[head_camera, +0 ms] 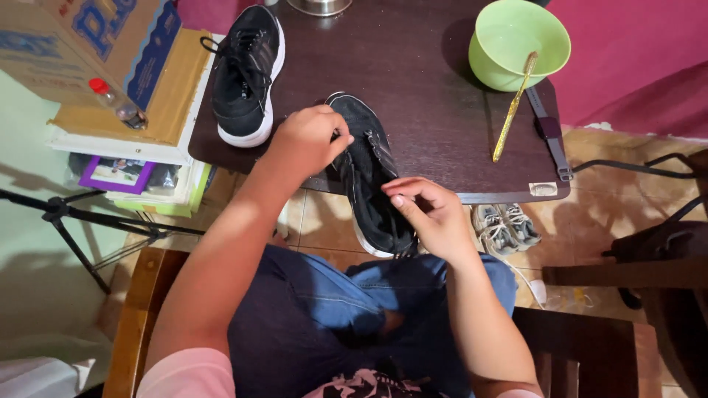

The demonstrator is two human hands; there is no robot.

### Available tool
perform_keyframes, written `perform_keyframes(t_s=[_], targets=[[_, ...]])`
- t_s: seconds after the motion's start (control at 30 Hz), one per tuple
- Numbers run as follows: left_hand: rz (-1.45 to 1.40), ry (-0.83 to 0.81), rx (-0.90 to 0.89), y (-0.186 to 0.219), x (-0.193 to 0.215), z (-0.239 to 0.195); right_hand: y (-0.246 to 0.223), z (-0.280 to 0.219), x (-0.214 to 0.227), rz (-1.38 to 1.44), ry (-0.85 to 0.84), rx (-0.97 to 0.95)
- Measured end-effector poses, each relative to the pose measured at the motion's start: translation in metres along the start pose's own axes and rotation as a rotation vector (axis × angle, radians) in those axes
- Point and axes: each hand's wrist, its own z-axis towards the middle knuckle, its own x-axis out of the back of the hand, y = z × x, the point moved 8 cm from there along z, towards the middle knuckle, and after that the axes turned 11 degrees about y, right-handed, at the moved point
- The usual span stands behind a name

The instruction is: The person sits cross-legged on a chair and laces a black sneaker. They thread the laces through the eyelets from the bottom up, pull them tight, and continue lacing toward the top of the shoe.

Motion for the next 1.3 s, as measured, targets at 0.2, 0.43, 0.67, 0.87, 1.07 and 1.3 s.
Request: perform_keyframes(t_s=[0.2, 0.43, 0.67, 0.87, 1.07, 1.3], targets=[[0.194, -0.631, 0.383, -0.047, -0.055, -0.001, 0.005, 0.004, -0.006, -0.02, -0.037, -0.049], [0.406, -0.68, 0.152, -0.05, -0.105, 0.0, 0.005, 0.017, -0.005, -0.136, -0.061, -0.005], [0.331, -0.497, -0.113, -0.003, -0.074, 0.024, 0.006, 0.02, -0.01, -0.16, -0.08, -0.006], [0.108, -0.475, 0.165, -0.025, -0.056, 0.028, 0.007, 0.021, -0.012, -0.16, -0.078, -0.038], [0.131, -0.502, 0.113, -0.039, -0.053, 0.024, 0.009, 0.019, -0.013, -0.174, -0.091, -0.06], [0.349, -0.545, 0.016, -0.033, -0.084, 0.023, -0.001, 0.02, -0.017, -0.213, -0.098, -0.009]])
